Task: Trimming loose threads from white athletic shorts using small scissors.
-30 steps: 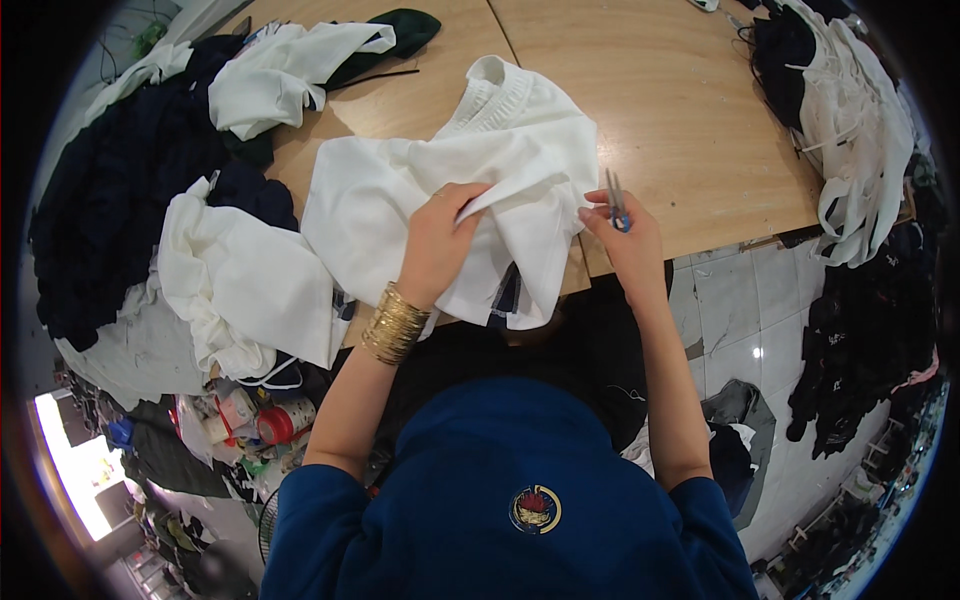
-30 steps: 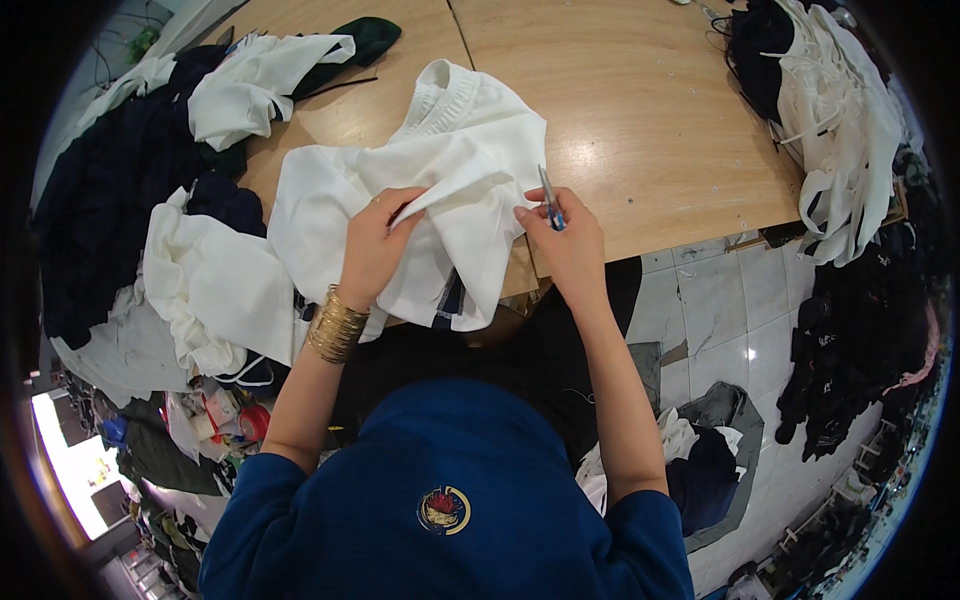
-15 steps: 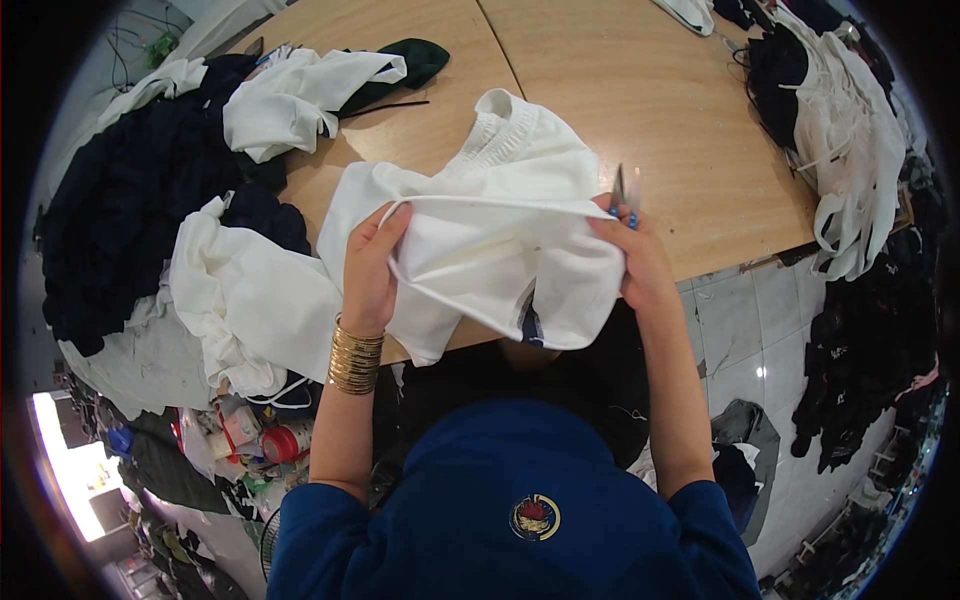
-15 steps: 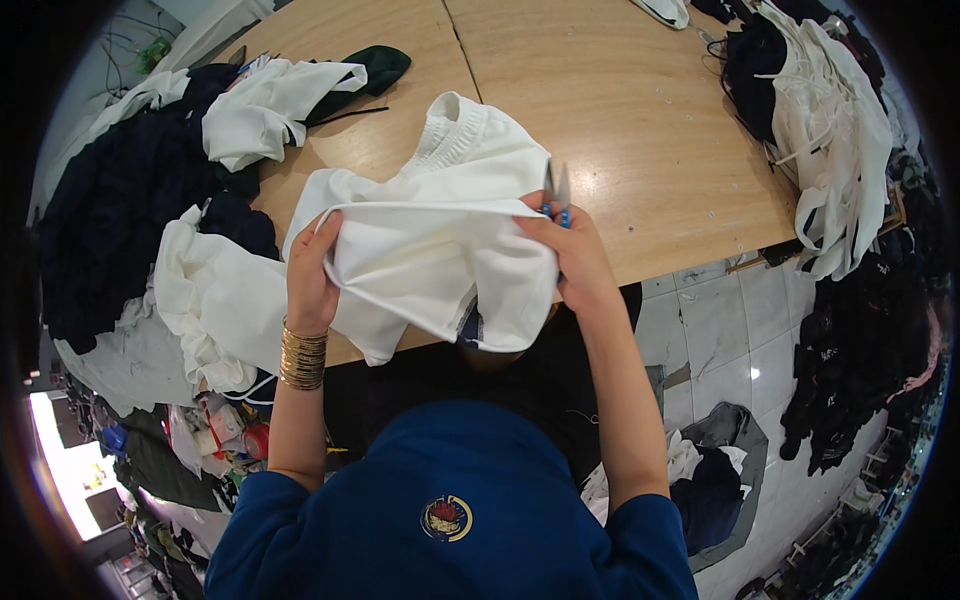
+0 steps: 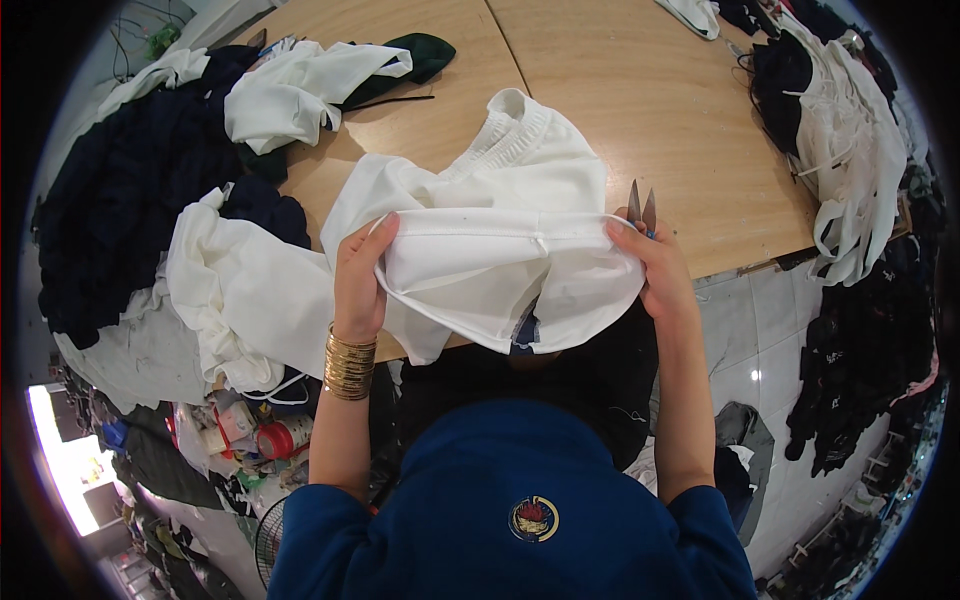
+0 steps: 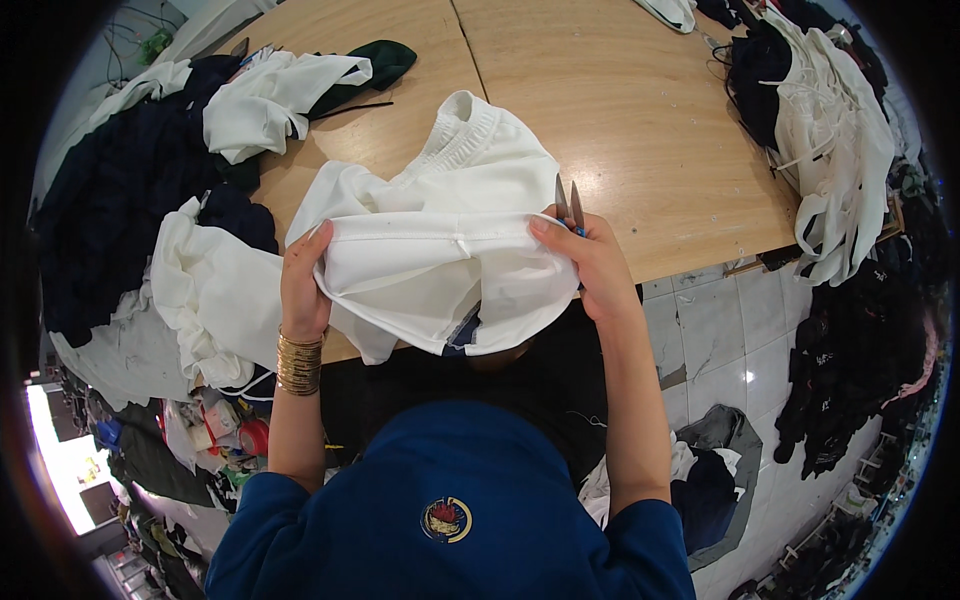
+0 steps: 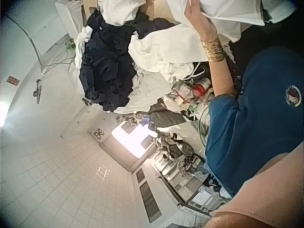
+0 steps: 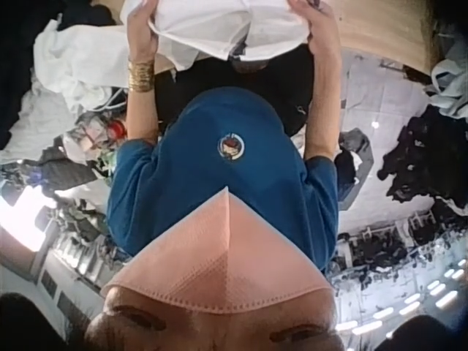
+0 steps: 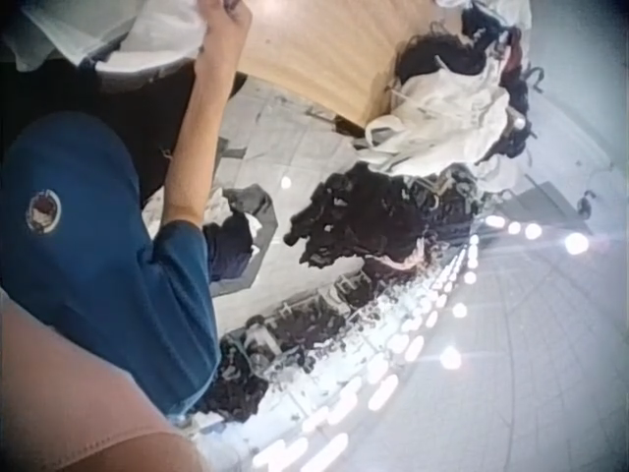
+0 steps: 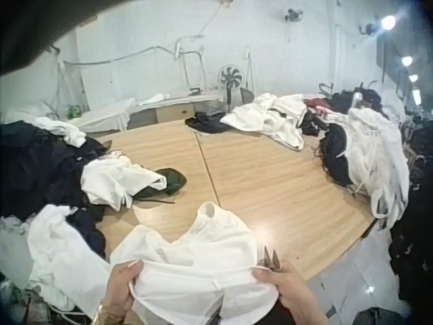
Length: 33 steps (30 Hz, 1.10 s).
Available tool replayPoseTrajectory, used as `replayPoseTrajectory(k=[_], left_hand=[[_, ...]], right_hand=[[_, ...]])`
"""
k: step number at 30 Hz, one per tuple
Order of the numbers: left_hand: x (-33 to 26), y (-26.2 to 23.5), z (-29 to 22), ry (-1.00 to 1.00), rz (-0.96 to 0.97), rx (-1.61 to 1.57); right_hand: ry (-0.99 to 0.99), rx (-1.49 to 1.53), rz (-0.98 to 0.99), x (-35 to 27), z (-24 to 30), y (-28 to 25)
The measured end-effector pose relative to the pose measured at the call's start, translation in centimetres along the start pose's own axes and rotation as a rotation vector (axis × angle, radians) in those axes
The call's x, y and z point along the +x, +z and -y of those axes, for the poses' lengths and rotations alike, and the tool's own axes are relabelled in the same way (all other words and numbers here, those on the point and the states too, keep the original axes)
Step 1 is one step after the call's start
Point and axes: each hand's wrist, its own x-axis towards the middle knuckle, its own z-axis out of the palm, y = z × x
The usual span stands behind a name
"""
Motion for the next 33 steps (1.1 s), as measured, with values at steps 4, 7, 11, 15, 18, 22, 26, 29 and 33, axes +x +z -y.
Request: replayPoseTrajectory(k=[4, 7, 11, 15, 18, 22, 26, 29, 33], left_hand=[[0.0, -0.1, -0.1, -0.003, -0.008, 0.014], [0.4, -0.4, 0.2, -0.050, 0.050, 0.291], [0.9, 4.1, 0.5, 0.637, 0.120, 0.893], [1.0, 7.7, 0.5, 0.476, 0.438, 0.740], [0.9, 8.2, 0.5, 0.189, 0.606, 0.729], [0.0, 8.6, 0.4, 0.116, 0.595, 0.435], [-0.5, 8.7, -0.3, 0.200, 0.521, 0.533], [-1.1, 9.1, -1.5, 0.054, 0.487, 0.478], [-1.5, 9.1, -1.6, 0.137, 0.490, 0.515]], right_hand=[[-0.009, -0.072, 0.041, -0.1, 0.0, -0.3], [0.020, -0.078, 0.076, -0.6, 0.4, 0.3], [0.020, -0.148, 0.170, -0.5, -0.1, 0.2], [-0.006, -0.215, 0.239, -1.2, 0.4, 0.9], [-0.040, -0.283, 0.251, -1.5, 1.1, 0.7], [-0.103, -0.458, 0.170, -2.5, 1.8, 1.3], [-0.185, -0.568, 0.097, -3.1, 1.8, 1.4], [-0.228, -0.754, -0.146, -4.2, 2.3, 2.7], [-0.561, -0.861, -0.239, -5.6, 1.2, 2.6]])
